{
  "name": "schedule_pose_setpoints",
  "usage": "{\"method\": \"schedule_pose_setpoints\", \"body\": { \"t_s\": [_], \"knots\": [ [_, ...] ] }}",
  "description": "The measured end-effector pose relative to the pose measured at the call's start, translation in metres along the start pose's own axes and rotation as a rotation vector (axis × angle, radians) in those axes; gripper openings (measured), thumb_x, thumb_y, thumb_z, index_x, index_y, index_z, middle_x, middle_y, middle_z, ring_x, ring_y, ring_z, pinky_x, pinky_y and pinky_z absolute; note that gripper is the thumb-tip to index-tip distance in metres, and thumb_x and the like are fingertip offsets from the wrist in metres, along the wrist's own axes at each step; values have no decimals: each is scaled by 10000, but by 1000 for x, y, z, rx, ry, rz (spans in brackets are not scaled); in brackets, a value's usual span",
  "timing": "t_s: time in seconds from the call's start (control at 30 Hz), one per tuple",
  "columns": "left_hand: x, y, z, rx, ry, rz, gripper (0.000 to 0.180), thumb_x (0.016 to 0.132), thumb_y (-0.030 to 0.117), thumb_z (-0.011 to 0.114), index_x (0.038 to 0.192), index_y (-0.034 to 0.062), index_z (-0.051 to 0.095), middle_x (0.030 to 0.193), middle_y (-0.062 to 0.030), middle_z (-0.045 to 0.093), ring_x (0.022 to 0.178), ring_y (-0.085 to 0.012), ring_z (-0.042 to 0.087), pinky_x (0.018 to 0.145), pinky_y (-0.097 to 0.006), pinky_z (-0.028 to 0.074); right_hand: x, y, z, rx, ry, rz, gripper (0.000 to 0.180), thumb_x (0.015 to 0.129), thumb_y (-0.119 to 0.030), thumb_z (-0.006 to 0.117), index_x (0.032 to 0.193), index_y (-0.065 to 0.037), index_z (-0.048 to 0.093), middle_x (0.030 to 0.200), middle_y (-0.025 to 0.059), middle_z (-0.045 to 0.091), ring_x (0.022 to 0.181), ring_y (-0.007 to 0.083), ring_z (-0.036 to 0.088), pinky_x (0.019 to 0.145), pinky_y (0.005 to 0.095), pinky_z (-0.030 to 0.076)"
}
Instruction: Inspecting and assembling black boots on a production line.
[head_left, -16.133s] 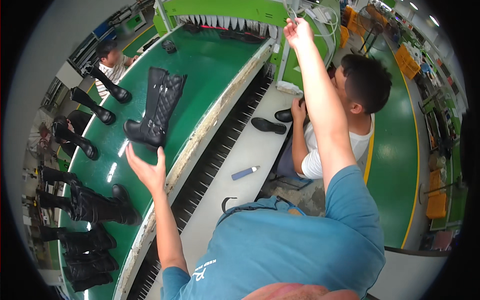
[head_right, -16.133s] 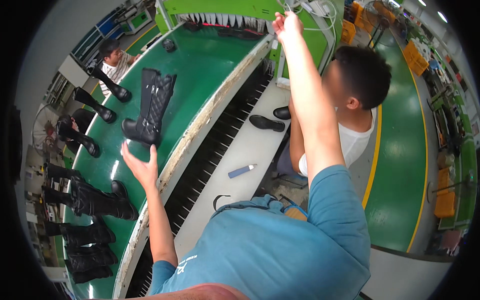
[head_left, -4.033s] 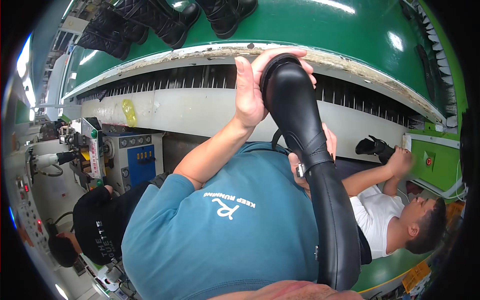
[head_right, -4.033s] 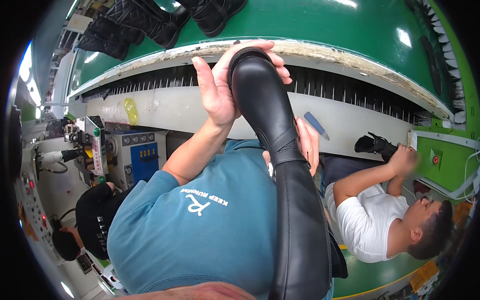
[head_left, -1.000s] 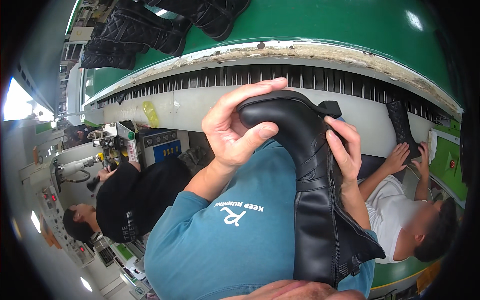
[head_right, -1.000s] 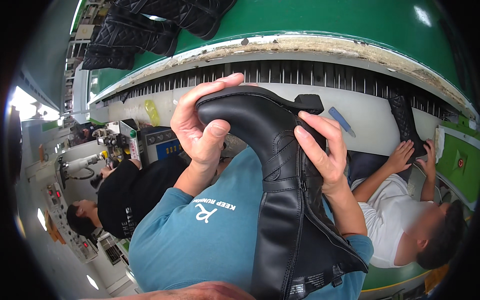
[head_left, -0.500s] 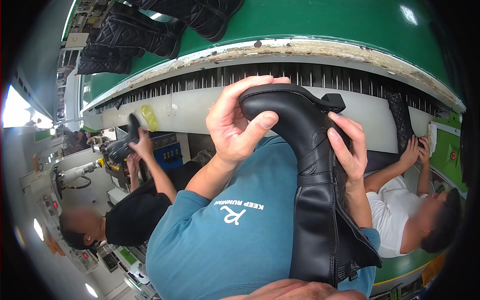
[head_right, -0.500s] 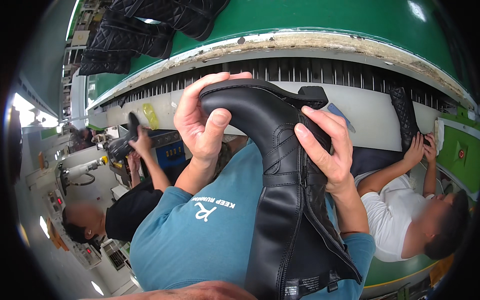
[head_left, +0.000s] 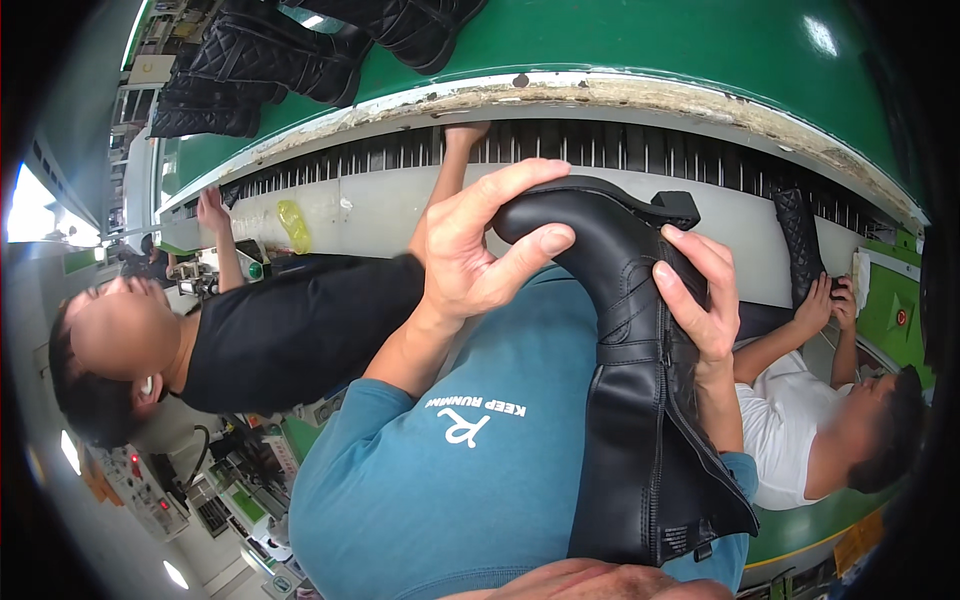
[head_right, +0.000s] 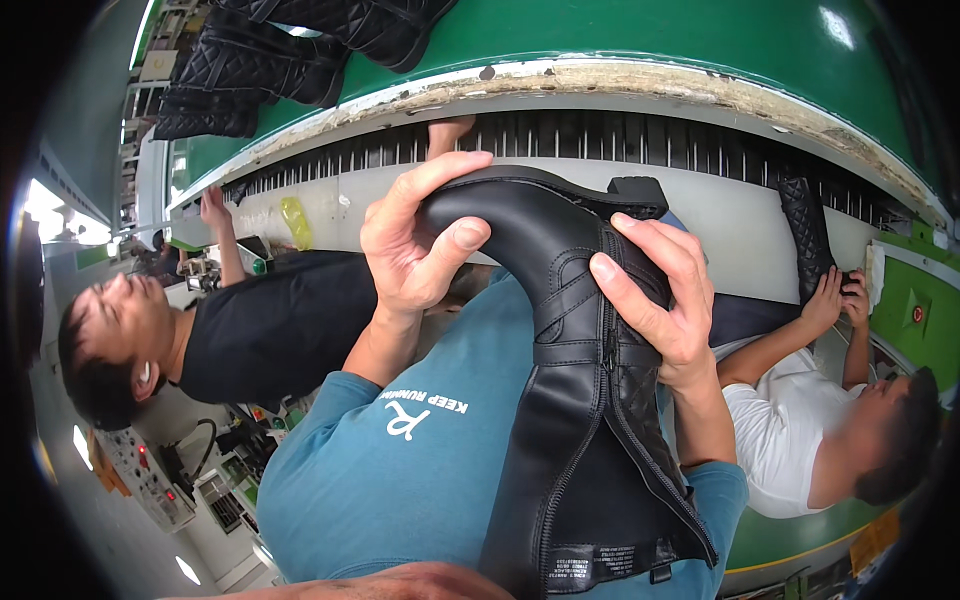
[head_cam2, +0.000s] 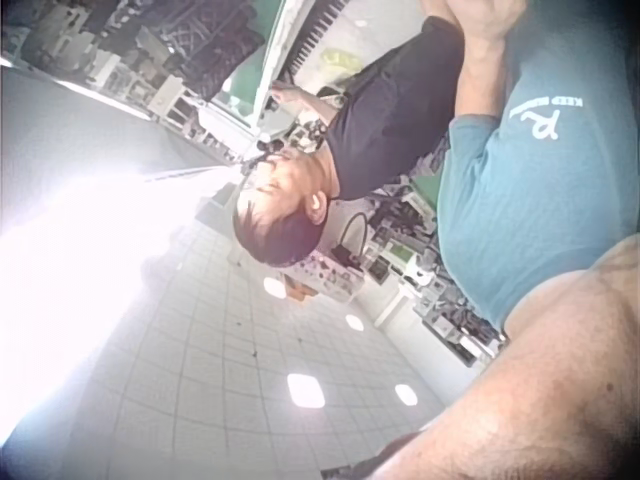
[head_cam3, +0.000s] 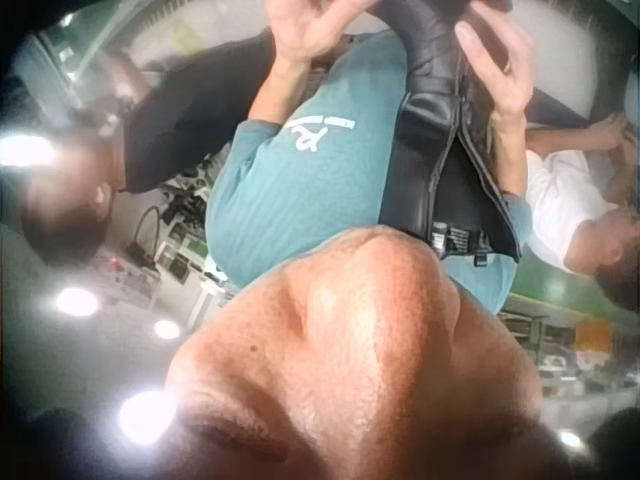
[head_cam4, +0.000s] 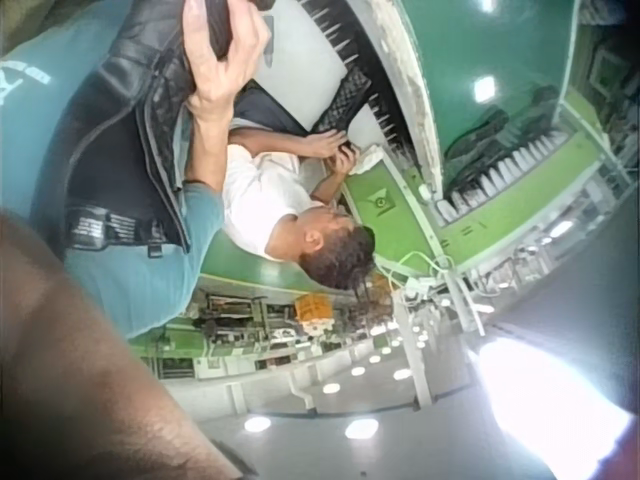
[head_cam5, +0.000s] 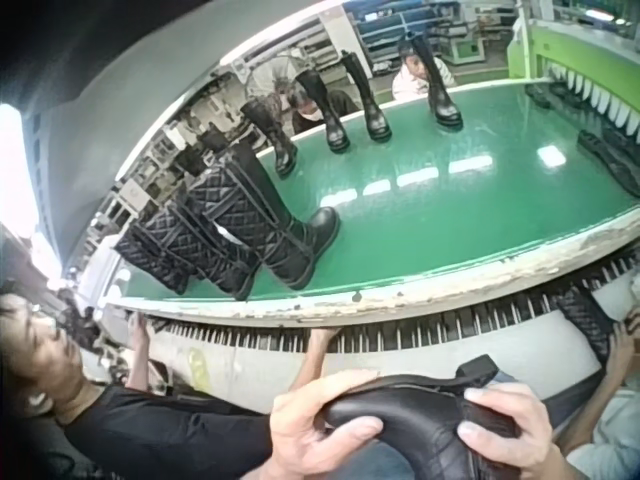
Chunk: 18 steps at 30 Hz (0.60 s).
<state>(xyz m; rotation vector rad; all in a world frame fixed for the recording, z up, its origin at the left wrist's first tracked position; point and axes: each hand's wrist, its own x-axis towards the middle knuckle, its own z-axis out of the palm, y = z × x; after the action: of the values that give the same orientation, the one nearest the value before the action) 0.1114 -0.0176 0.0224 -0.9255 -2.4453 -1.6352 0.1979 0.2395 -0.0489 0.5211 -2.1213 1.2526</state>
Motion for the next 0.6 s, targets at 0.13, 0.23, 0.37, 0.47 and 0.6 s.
{"method": "schedule_pose_setpoints", "body": {
  "t_s": [0.13,0.23,0.37,0.47,0.6],
  "knots": [
    [-8,-7,11,-286,53,-70,503,925,77,862,1379,-56,690,1207,-186,791,1075,-211,765,982,-333,590,2,2,-9,-41,-27,-45,538,709,-94,891,1238,-181,842,1347,184,714,1097,363,705,910,429,616],
    [-8,-5,9,-460,15,-217,534,899,50,886,1385,-47,685,1258,-182,782,1122,-208,762,1003,-342,592,9,-1,-16,-63,-78,-72,555,687,-115,888,1233,-205,851,1356,178,713,1107,360,702,904,427,624],
    [2,6,3,-474,-162,-327,676,853,56,931,1459,-43,648,1351,-170,755,1224,-211,729,1084,-350,566,10,0,-23,-47,-109,-98,577,655,-141,877,1226,-222,858,1370,171,711,1130,356,697,913,431,633],
    [7,8,1,-489,-200,-348,658,817,46,947,1416,-50,692,1346,-161,763,1246,-225,723,1106,-367,568,9,4,-24,-42,-107,-130,573,644,-153,866,1211,-231,864,1374,162,710,1141,354,694,918,432,637],
    [4,3,4,-553,-214,-349,595,825,51,932,1370,-59,720,1343,-173,766,1245,-238,729,1107,-386,574,9,2,-26,-69,-118,-128,569,641,-164,863,1204,-249,868,1357,147,720,1139,347,696,923,431,642]
  ]
}}
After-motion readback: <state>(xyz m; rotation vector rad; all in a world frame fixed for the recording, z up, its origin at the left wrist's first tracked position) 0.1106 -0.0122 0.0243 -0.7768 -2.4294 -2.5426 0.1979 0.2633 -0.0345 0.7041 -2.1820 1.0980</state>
